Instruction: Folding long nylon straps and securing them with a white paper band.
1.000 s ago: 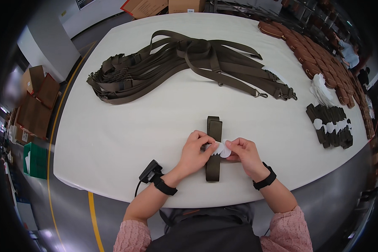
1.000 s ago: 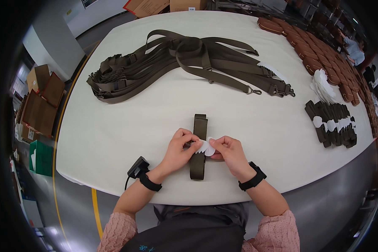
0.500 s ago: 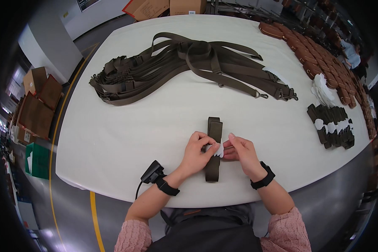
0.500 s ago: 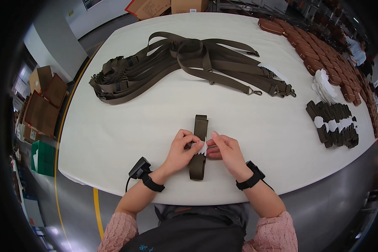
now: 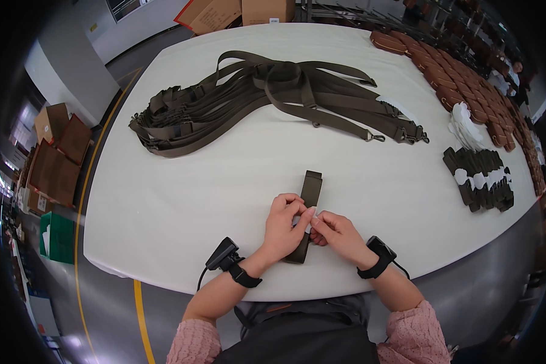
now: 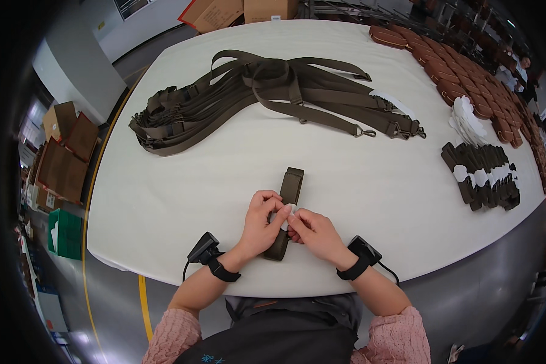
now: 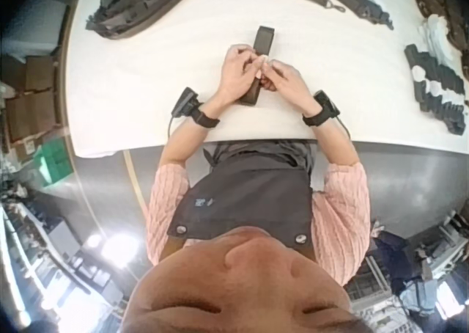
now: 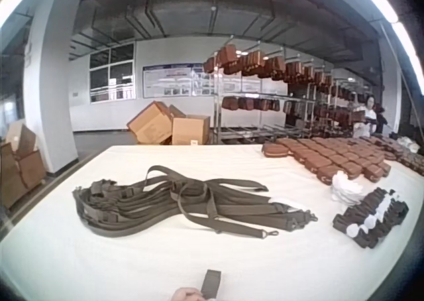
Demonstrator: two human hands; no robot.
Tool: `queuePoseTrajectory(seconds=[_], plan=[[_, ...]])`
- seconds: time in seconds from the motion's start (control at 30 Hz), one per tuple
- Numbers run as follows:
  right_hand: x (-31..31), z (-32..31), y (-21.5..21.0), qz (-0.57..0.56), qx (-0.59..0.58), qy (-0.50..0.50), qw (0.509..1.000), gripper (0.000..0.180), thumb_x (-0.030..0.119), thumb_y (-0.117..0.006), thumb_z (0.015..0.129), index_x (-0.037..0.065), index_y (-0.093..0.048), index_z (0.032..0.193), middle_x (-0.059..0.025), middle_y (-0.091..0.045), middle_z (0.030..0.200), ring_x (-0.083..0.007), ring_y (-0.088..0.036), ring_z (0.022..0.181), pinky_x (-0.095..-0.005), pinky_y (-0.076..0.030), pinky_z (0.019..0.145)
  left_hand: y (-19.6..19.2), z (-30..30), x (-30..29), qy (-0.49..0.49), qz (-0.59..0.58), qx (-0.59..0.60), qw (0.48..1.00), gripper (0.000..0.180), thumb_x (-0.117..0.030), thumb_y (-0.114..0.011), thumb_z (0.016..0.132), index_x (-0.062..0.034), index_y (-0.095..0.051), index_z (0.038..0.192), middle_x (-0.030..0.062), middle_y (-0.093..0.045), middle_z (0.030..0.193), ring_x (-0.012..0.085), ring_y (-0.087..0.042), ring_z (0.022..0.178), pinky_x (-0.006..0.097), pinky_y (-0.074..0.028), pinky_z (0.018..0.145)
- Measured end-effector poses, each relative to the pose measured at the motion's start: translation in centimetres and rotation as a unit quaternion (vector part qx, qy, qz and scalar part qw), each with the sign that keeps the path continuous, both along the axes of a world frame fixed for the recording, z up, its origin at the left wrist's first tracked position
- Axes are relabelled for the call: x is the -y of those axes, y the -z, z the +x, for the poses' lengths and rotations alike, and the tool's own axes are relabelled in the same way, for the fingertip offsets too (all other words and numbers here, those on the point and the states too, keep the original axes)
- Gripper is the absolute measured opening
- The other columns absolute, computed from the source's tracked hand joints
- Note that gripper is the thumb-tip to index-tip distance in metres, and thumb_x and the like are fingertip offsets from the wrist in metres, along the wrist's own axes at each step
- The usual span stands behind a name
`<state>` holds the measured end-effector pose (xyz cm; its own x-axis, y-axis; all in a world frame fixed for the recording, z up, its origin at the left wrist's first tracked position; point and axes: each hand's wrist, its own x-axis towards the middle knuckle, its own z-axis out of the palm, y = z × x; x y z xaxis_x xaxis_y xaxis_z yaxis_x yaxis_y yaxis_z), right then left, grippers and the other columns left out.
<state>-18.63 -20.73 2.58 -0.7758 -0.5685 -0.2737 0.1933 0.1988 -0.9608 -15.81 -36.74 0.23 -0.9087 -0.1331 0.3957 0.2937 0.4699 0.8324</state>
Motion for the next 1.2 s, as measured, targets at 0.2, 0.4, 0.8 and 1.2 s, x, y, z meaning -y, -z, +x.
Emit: queuePoseTrajectory(seconds=[0.2,0.4,0.8,1.2], plan=[[-0.4,0.4,-0.8,0.028,-0.121,0.032,0.992,0.027,0.026,-0.054,0.094,0.004,-0.058,0.077,-0.0019,-0.06,0.069,-0.0095,-0.056,0.064,-0.0238,-0.045,0.058,-1.0,0.2,-0.3,-0.019,-0.058,0.062,0.996,0.015,-0.015,-0.061,0.089,-0.0021,-0.057,0.083,0.0082,-0.052,0.099,0.0185,-0.053,0.07,0.029,-0.045,0.061],[-2.5,0.7,-1.3,-0.027,0.04,0.026,0.999,0.027,0.024,-0.052,0.095,0.003,-0.058,0.078,-0.0035,-0.061,0.072,-0.0089,-0.057,0.066,-0.023,-0.046,0.062,-0.7,0.5,-0.1,0.029,-0.121,0.027,0.992,0.015,-0.014,-0.059,0.09,-0.0022,-0.056,0.082,0.009,-0.052,0.099,0.0209,-0.054,0.068,0.031,-0.045,0.061],[-2.9,1.6,-1.0,0.062,-0.021,0.052,0.996,0.023,0.024,-0.061,0.092,0.002,-0.056,0.09,-0.0038,-0.063,0.079,-0.0081,-0.058,0.073,-0.022,-0.046,0.065,-0.6,0.7,-0.1,0.12,-0.001,0.091,0.989,0.018,-0.015,-0.06,0.09,0.0004,-0.057,0.082,0.0103,-0.054,0.105,0.0174,-0.06,0.08,0.028,-0.05,0.072],[-1.2,4.5,-0.2,-0.042,-0.106,0.149,0.982,0.033,0.008,-0.06,0.09,0.004,-0.053,0.122,0.0007,-0.056,0.08,-0.004,-0.049,0.067,-0.0187,-0.042,0.063,-0.2,1.3,-0.1,0.108,-0.007,0.095,0.99,0.017,-0.014,-0.059,0.09,0.0007,-0.056,0.081,0.0104,-0.055,0.105,0.0184,-0.061,0.079,0.029,-0.051,0.072]])
